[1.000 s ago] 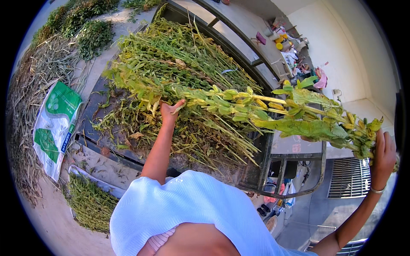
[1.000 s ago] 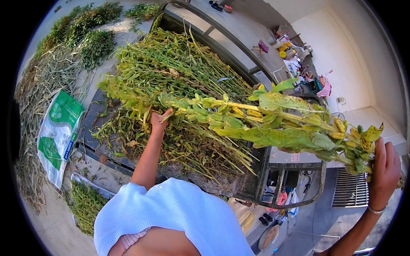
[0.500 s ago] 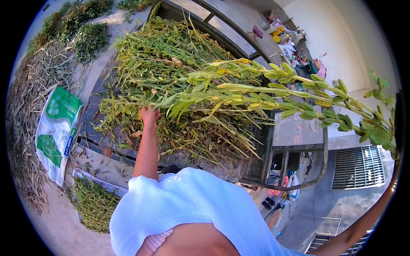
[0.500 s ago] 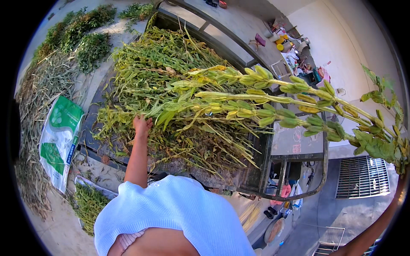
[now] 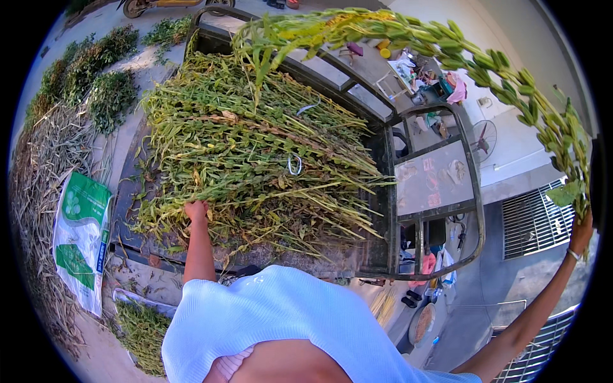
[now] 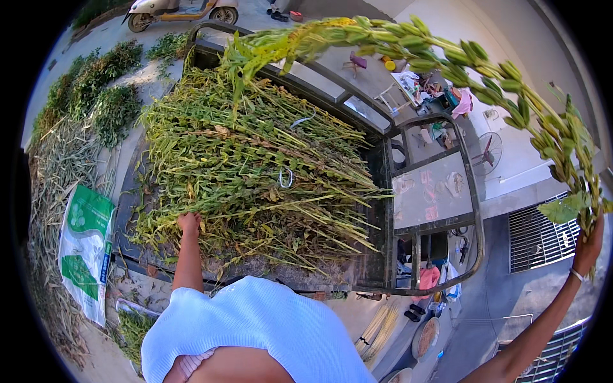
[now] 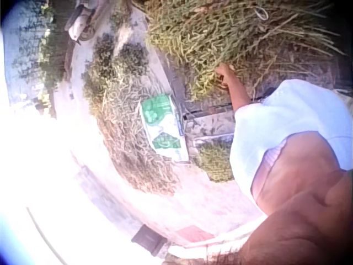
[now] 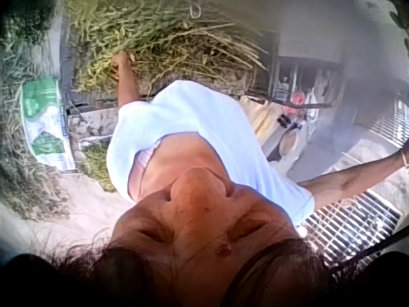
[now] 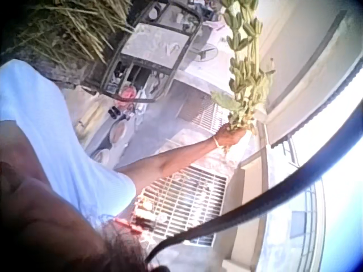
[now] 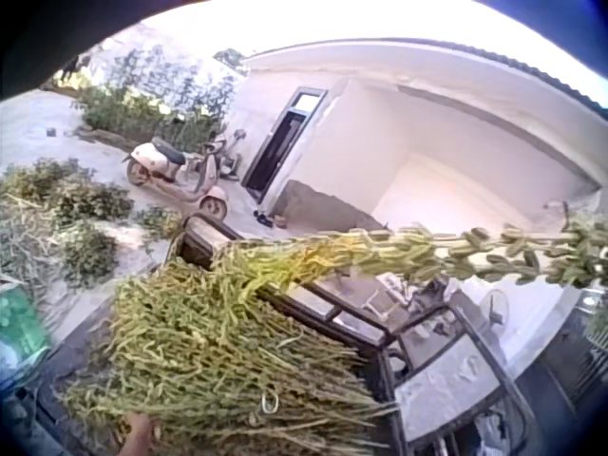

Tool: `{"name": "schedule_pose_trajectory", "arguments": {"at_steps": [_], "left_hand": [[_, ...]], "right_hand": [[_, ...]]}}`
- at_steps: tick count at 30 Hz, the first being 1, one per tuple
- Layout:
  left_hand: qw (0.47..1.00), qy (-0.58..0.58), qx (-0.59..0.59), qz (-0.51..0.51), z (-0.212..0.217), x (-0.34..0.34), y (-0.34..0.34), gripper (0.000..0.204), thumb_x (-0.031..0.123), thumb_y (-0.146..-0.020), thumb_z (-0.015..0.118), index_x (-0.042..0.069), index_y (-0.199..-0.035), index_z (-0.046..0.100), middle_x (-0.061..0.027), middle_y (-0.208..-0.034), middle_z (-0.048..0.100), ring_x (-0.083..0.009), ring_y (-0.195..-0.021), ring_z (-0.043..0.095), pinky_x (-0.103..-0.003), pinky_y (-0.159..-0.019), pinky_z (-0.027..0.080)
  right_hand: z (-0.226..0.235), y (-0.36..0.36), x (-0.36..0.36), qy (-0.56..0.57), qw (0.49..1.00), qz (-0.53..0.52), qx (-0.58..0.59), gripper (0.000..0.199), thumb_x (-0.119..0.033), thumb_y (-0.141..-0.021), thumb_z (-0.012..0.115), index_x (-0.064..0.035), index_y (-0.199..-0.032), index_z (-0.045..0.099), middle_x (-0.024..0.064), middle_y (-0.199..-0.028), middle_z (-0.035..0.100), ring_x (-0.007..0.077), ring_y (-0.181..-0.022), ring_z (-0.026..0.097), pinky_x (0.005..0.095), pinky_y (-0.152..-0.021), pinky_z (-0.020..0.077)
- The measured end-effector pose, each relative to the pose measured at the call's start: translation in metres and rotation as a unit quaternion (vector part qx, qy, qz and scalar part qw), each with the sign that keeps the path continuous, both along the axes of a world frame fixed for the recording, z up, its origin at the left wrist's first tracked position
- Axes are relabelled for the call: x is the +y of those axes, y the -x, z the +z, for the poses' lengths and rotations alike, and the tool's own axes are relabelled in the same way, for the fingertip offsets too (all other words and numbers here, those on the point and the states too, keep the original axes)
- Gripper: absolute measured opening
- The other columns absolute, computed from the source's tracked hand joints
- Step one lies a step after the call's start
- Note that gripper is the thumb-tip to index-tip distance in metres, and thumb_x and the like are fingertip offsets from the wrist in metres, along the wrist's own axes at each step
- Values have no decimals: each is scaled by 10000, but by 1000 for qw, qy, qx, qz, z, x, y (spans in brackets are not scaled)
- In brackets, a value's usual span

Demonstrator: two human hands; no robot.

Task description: The person gathers long green plant stalks from a pile on a cart and arranges them into a bundle. They use a white plastic tie to secure the bundle, wrapping it around the stalks and tying a knot. The person repeats this process, handling the stalks and ties by hand.

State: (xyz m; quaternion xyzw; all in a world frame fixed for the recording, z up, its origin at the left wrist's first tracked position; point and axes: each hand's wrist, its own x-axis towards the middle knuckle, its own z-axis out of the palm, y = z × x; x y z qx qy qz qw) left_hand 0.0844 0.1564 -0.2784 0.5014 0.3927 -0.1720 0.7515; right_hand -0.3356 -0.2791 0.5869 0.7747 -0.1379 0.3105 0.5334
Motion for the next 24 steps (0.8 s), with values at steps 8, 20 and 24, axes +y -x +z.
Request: {"name": "schedule_pose_trajectory", "arguments": {"at_steps": [8,20,24], "left_hand": [[996,2,-55,75,-1,-2,29,275,22,-897,479,-9,-1164,422,-95,-781,557,-109,-521,443,-261,-410,352],[995,-80,-64,-11,-5,41,126,127,-8,-815,484,16,-691,466,12,-543,402,-67,-396,338,-200,-336,249],[994,-85,-29,-64,-8,33,136,79,2,-828,474,17,-750,469,6,-566,412,-72,-414,347,-205,-337,259]], "right_hand": [[-196,-214,-76,-198,964,177,5,465,5,-713,601,-113,-1156,523,148,-1085,593,334,-961,587,383,-790,489],[-612,-342,-196,-493,839,91,211,503,-51,-620,709,-145,-1062,487,103,-920,577,328,-756,603,426,-583,499],[-657,-342,-204,-536,815,81,203,456,-49,-662,681,-116,-1071,491,109,-927,576,311,-765,603,419,-577,502]]}}
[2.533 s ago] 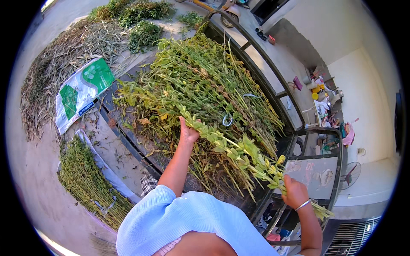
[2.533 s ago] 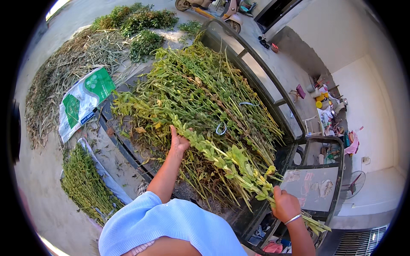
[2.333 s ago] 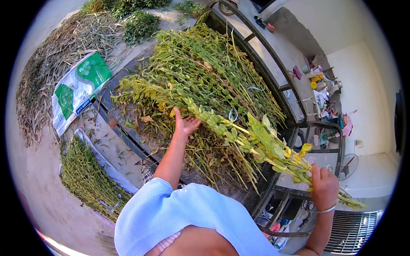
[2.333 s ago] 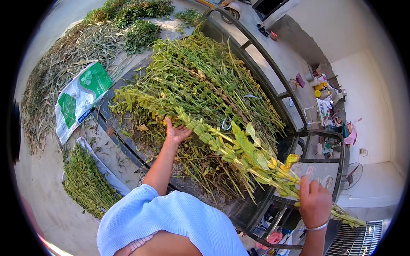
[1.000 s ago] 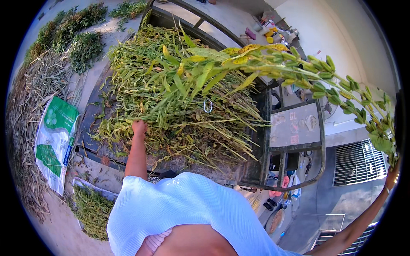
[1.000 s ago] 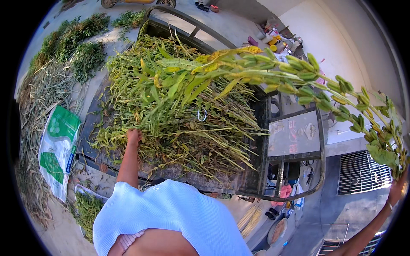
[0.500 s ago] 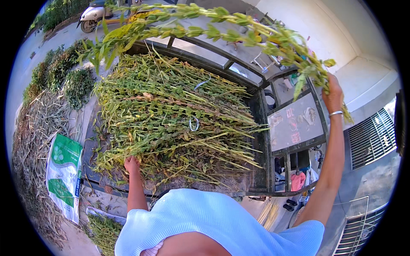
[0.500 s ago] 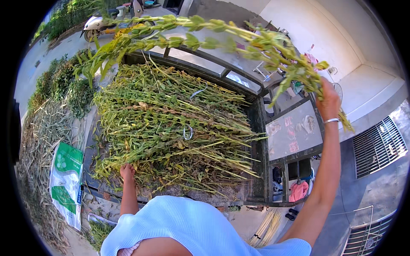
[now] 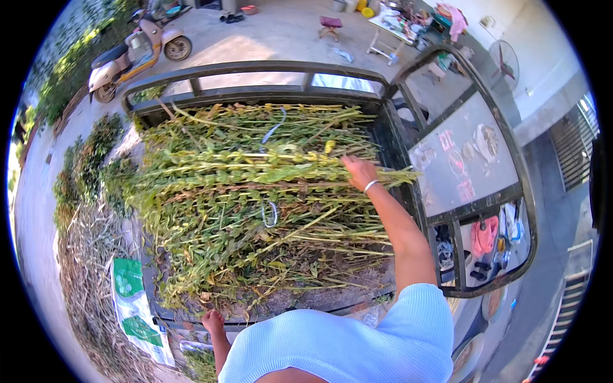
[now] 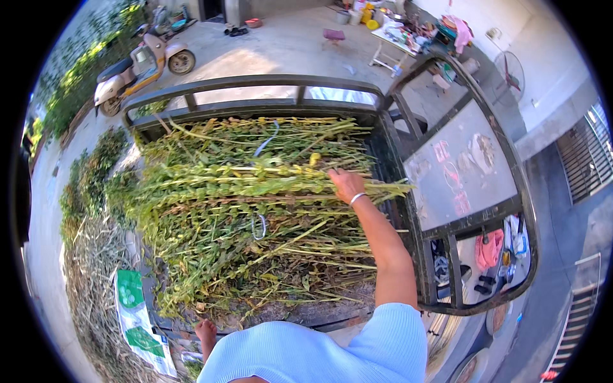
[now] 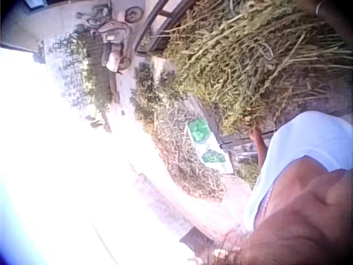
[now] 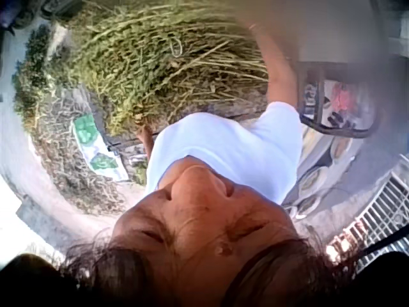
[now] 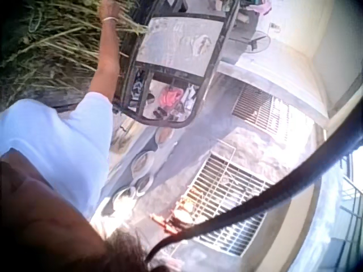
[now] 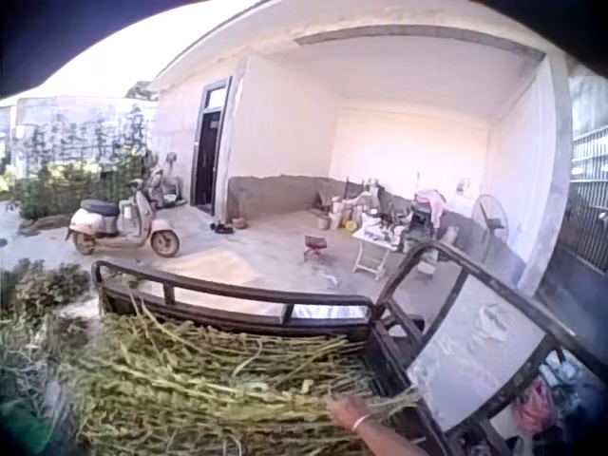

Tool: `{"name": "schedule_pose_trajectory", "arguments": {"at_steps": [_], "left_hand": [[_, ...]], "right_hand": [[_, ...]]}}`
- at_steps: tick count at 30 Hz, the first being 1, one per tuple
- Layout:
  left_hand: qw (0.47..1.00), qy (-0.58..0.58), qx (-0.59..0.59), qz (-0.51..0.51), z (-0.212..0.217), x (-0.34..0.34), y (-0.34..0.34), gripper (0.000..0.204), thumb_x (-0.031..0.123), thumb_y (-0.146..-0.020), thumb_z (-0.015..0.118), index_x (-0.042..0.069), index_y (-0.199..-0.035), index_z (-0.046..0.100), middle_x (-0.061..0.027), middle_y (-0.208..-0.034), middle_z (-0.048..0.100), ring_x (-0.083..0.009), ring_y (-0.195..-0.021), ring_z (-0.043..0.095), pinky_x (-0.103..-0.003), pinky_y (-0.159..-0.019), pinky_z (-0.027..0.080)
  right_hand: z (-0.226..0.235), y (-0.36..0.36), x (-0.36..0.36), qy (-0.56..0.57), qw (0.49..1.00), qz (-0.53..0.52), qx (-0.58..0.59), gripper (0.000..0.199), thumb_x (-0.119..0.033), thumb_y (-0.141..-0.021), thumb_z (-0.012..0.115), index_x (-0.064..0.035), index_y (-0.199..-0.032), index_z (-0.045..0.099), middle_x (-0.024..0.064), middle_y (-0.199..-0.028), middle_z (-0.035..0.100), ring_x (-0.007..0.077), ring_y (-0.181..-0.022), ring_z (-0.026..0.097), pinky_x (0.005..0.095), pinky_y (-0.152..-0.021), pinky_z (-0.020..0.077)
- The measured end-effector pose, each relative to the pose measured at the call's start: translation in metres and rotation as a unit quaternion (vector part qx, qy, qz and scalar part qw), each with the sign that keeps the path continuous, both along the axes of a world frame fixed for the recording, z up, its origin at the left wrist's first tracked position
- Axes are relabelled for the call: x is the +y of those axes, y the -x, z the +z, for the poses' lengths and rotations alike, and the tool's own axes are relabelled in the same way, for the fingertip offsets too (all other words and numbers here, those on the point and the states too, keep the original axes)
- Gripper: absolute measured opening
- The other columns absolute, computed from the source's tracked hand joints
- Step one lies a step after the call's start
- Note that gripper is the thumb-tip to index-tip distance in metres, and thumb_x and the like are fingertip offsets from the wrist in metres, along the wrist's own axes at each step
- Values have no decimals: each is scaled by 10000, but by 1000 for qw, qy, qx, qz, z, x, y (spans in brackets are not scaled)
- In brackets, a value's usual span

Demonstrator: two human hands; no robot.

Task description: The person gathers long green plant stalks from a pile on a cart and arranges them into a bundle. They use a white plastic tie to secure the bundle, wrapping it around the stalks and tying a knot. The person repeats this process, handling the stalks and ties by hand.

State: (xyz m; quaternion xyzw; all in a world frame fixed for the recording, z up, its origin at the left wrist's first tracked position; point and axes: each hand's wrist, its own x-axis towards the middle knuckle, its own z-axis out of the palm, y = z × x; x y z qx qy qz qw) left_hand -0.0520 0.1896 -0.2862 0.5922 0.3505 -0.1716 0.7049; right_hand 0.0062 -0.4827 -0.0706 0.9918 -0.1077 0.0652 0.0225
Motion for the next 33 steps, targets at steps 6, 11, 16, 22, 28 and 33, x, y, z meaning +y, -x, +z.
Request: {"name": "schedule_pose_trajectory", "arguments": {"at_steps": [6,11,16,22,28,33], "left_hand": [[991,52,-13,-120,-3,-64,-29,144,-21,-822,482,38,-696,446,-19,-561,446,-85,-399,375,-212,-307,275],[978,39,-2,-205,-7,-108,-41,90,23,-846,534,44,-772,486,-35,-607,505,-85,-436,430,-202,-351,320],[970,-23,51,-238,-6,-125,-32,34,35,-829,556,50,-833,525,-53,-662,566,-106,-486,503,-221,-393,412],[956,-16,86,-280,0,-124,-22,38,36,-798,579,69,-817,574,-32,-673,584,-111,-560,559,-232,-465,480],[968,-42,83,-234,8,-113,-10,25,56,-842,580,41,-825,568,-23,-668,581,-90,-551,545,-212,-465,445],[969,-32,95,-226,0,-110,-7,32,51,-846,575,30,-825,562,-32,-680,585,-99,-547,544,-224,-463,441]], "right_hand": [[24,-27,-8,2,999,49,-22,367,17,-711,589,-91,-1052,509,96,-863,577,264,-726,597,369,-547,486],[44,-46,-1,-12,983,73,-165,329,8,-699,597,-91,-1005,525,67,-770,546,234,-706,584,355,-517,459],[29,-65,14,-26,979,74,-190,302,2,-704,601,-100,-978,526,64,-706,519,228,-655,568,361,-497,449],[-50,-83,31,-103,994,2,19,340,-3,-739,606,-91,-1058,530,111,-811,569,253,-695,592,376,-541,501],[-33,-93,31,-73,993,33,85,368,-7,-748,606,-80,-1094,505,132,-903,582,279,-744,606,386,-564,517],[-48,-98,29,-92,978,-9,187,460,-10,-771,601,-95,-1201,462,166,-1093,557,306,-884,604,438,-699,526]]}}
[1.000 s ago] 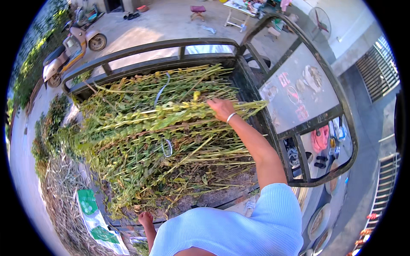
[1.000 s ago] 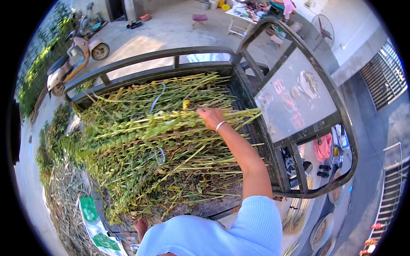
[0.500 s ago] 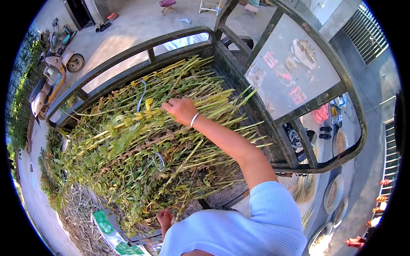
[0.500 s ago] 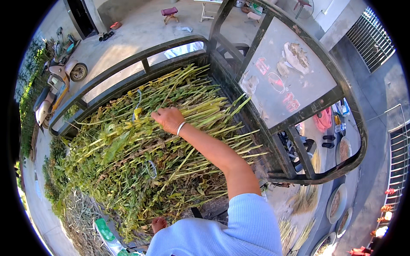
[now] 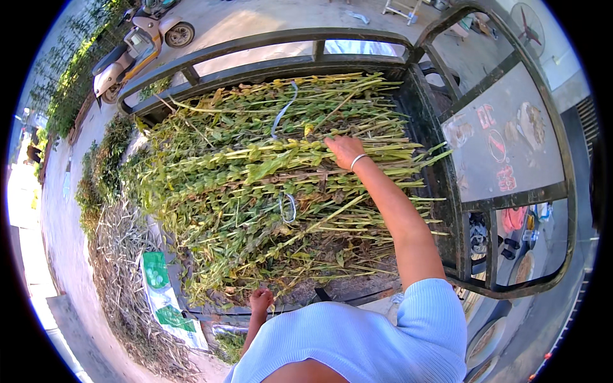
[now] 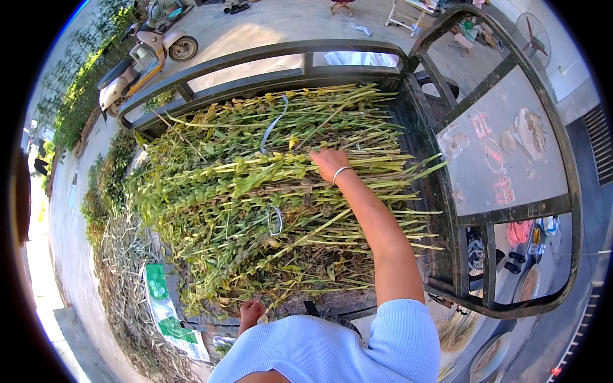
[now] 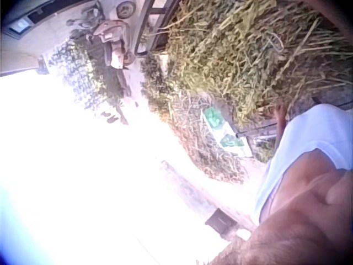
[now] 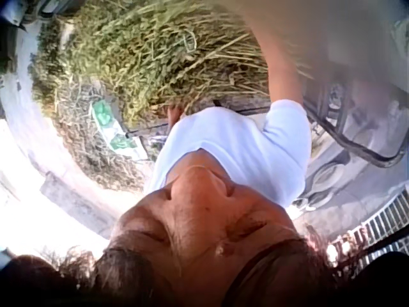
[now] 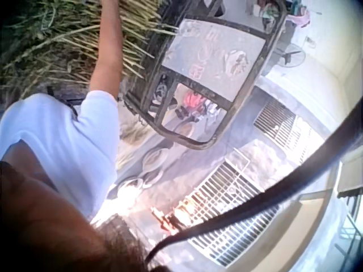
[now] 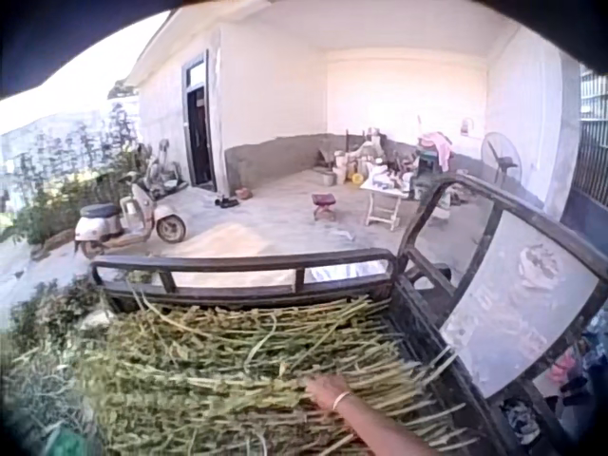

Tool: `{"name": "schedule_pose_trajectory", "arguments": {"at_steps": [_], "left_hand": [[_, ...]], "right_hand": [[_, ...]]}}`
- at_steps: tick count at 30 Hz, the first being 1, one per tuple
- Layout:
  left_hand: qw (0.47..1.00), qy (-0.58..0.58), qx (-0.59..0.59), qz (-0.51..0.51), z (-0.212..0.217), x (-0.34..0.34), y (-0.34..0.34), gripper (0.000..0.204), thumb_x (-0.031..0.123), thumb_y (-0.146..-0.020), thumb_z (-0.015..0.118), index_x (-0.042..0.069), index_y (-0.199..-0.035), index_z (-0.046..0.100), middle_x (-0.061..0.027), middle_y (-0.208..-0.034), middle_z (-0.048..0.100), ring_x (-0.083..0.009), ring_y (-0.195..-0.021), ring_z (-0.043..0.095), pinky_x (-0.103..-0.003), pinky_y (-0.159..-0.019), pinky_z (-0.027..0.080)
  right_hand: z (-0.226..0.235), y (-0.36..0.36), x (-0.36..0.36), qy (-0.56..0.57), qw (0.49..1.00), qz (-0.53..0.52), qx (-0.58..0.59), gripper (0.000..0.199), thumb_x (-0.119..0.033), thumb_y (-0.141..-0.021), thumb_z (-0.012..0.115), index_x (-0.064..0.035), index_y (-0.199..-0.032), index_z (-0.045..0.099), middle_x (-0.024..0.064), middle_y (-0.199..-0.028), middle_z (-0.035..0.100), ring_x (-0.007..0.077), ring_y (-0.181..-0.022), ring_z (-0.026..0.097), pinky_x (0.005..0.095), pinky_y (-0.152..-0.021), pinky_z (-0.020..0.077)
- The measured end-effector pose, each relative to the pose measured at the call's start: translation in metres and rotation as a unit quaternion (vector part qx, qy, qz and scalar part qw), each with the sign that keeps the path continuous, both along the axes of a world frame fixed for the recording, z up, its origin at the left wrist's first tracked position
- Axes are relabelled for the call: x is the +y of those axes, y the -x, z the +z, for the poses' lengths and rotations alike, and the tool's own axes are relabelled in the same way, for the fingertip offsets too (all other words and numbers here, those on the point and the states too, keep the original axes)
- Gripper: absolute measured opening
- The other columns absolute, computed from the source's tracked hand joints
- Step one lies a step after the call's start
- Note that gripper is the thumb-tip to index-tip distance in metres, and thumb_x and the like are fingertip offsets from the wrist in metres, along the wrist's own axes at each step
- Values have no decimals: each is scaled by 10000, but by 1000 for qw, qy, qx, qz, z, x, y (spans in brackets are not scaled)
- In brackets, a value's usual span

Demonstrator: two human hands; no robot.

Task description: The person gathers long green plant stalks from a pile on a cart and arranges them into a bundle. They use a white plastic tie to secure the bundle, wrapping it around the stalks and tying a knot. The person repeats this process, handling the stalks and ties by hand.

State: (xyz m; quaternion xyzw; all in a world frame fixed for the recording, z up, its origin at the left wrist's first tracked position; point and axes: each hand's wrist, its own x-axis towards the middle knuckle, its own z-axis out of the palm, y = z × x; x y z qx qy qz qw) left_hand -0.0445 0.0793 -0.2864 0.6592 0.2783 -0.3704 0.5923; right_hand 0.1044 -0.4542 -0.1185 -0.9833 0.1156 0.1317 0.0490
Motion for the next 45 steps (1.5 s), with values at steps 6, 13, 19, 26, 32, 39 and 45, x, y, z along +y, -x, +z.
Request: {"name": "schedule_pose_trajectory", "arguments": {"at_steps": [6,13,19,26,32,39,45], "left_hand": [[1000,10,-21,16,8,-3,-1,25,23,-828,583,21,-835,559,-43,-686,591,-108,-545,545,-236,-474,450],[999,-7,-41,2,10,7,10,54,77,-829,588,24,-832,581,-36,-678,586,-96,-532,531,-217,-465,429],[996,-39,-71,-25,-11,40,46,128,113,-807,583,22,-720,610,-9,-578,560,-72,-477,477,-217,-444,371],[991,-83,-63,-89,-12,47,62,187,146,-775,669,21,-893,594,-58,-721,610,-95,-535,524,-223,-438,408],[986,-27,141,-81,-18,-3,68,457,226,-792,694,36,-1151,484,-76,-1062,544,-176,-755,595,-304,-587,502],[960,99,107,237,-80,-47,42,364,291,-863,613,102,-1136,463,-73,-1038,582,-218,-893,591,-345,-724,512],[967,132,-88,198,-28,-75,-60,190,183,-899,557,65,-1044,526,-65,-1005,622,-165,-886,616,-308,-718,529]], "right_hand": [[46,-8,13,30,994,1,103,692,-212,-685,741,-148,-1288,407,116,-1164,518,329,-1128,460,530,-936,388],[53,81,29,29,978,-34,-203,447,-136,-746,683,-91,-1152,500,112,-1032,548,289,-993,524,435,-795,470],[-71,232,135,-146,977,-150,-25,338,-150,-774,657,-45,-1073,540,170,-1040,559,333,-916,568,436,-732,507],[-136,321,217,-93,982,-129,100,733,-268,-658,772,-88,-1263,399,150,-1312,372,332,-1207,373,451,-934,386],[-171,281,213,-27,965,-163,205,864,-336,-672,778,-105,-1355,303,160,-1377,296,331,-1291,255,516,-981,281],[-202,272,177,-28,954,-137,265,957,-493,-559,800,-119,-1331,375,181,-1413,263,367,-1307,229,558,-1007,239],[-200,304,180,-97,970,-108,193,1007,-588,-547,766,-126,-1342,358,194,-1367,322,378,-1278,276,554,-989,251]]}}
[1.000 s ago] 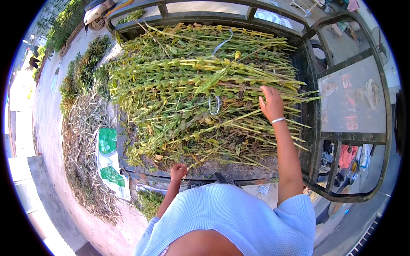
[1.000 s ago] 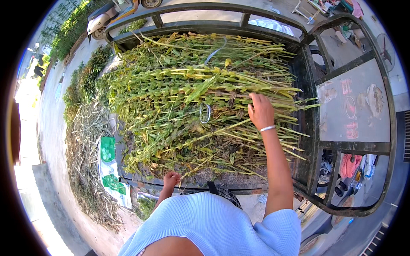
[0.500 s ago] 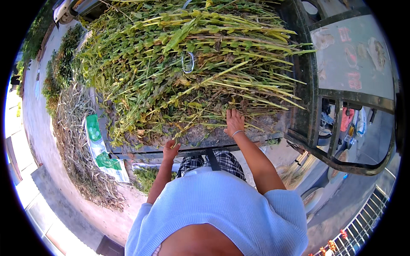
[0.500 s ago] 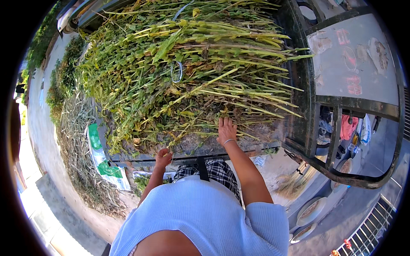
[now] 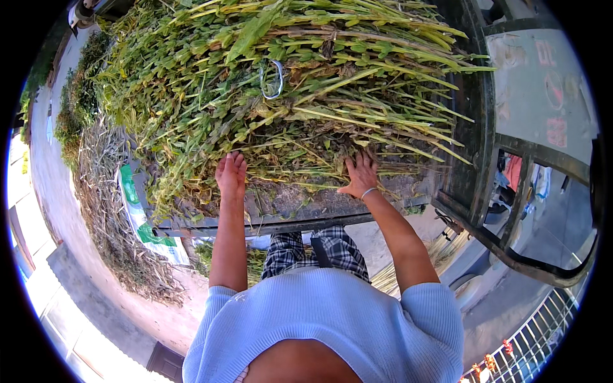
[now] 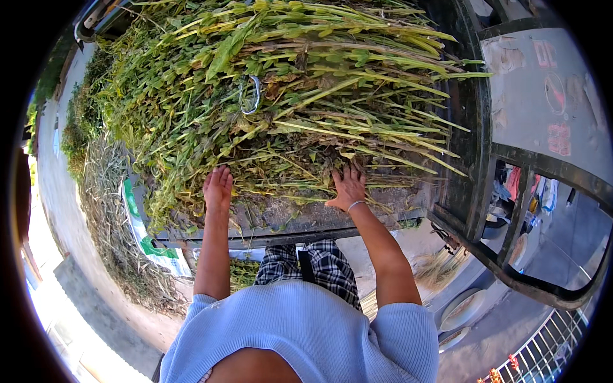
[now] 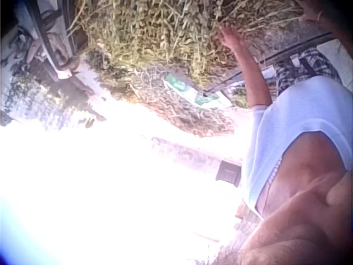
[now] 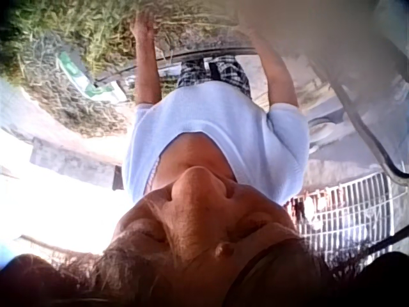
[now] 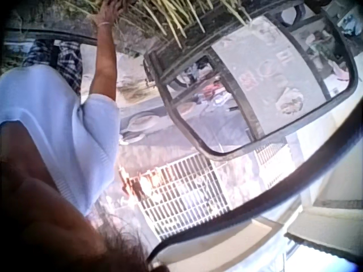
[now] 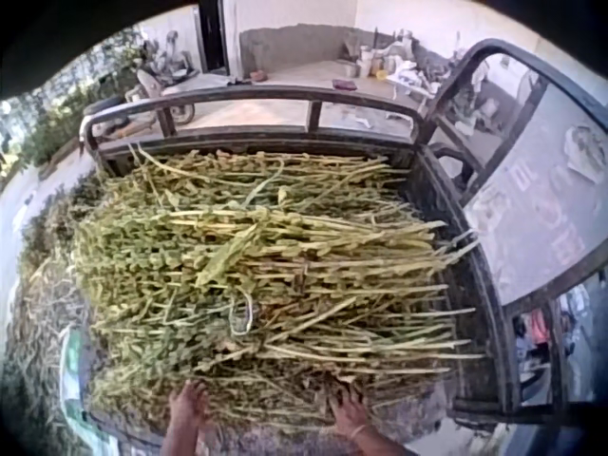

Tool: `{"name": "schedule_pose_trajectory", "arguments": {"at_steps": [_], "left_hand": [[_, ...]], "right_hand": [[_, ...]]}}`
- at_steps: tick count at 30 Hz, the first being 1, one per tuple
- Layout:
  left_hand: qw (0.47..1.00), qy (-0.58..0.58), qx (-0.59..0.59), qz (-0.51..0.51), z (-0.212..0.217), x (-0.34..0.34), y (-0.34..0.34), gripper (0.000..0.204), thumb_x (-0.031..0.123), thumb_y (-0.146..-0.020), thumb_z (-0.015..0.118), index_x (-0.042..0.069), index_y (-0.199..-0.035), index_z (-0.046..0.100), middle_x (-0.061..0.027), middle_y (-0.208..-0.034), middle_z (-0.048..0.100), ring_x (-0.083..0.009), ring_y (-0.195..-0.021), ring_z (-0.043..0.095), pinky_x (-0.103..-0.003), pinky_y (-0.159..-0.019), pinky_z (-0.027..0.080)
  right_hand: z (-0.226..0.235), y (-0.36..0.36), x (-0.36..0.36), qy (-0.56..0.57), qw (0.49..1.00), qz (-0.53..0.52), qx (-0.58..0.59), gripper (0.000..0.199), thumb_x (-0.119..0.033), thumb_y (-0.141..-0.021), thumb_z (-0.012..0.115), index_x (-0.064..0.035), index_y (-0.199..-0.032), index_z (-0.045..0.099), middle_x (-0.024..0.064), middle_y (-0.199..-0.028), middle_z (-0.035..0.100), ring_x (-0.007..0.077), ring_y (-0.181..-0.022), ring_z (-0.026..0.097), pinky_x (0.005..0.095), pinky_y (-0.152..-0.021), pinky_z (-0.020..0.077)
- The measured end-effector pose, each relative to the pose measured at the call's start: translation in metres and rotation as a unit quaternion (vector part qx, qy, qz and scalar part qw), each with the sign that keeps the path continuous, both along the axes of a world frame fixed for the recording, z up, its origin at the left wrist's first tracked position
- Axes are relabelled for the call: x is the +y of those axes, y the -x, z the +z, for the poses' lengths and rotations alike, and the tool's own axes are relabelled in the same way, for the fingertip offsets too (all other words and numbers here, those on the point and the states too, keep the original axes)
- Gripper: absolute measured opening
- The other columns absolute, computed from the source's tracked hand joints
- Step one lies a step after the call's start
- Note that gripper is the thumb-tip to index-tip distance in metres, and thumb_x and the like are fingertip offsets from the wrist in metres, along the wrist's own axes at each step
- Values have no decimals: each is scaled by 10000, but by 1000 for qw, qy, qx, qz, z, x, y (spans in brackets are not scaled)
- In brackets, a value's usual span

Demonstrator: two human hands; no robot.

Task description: The person gathers long green plant stalks from a pile on a cart and arranges them into a bundle. They use a white plastic tie to secure the bundle, wrapping it around the stalks and tying a knot. The person repeats this process, handling the stalks and ties by hand.

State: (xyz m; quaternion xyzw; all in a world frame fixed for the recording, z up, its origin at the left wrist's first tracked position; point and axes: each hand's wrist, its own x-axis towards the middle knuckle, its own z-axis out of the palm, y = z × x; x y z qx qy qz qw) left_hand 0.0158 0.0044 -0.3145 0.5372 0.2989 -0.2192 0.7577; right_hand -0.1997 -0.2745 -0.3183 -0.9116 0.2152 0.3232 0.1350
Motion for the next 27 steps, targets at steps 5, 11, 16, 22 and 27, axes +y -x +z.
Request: {"name": "schedule_pose_trajectory", "arguments": {"at_steps": [5,11,16,22,27], "left_hand": [[982,-136,66,-117,-32,10,-35,270,215,-882,574,58,-1100,546,-47,-1015,621,-173,-920,607,-322,-701,528],[977,-142,93,-131,-35,14,-43,154,204,-867,585,82,-961,591,-18,-859,625,-134,-727,607,-300,-577,504],[974,-207,-18,-85,-11,13,13,182,152,-850,612,60,-975,518,-23,-803,578,-119,-690,591,-235,-535,490],[970,-141,150,-132,-24,9,137,328,247,-839,639,62,-1053,474,-19,-830,556,-124,-753,545,-298,-612,480],[949,138,277,-69,-59,-15,172,770,578,-786,564,113,-1342,306,-112,-1300,416,-269,-1217,394,-483,-971,379]], "right_hand": [[7,2,-7,-53,999,-10,-9,1038,-621,-542,750,-120,-1350,335,203,-1343,358,370,-1263,308,568,-974,258],[-21,24,2,31,995,79,-62,757,-343,-710,706,-174,-1353,341,202,-1275,421,366,-1202,361,581,-971,254],[-34,9,-11,7,993,95,-66,512,-115,-801,539,-172,-1299,438,158,-1004,547,329,-1008,486,536,-935,302],[-18,0,-28,-66,989,105,-79,689,-183,-620,710,-67,-1243,438,156,-890,602,324,-844,591,472,-771,451],[41,-31,-50,-195,975,103,-24,656,-161,-561,695,-1,-1159,478,194,-768,613,370,-737,598,437,-630,490]]}}
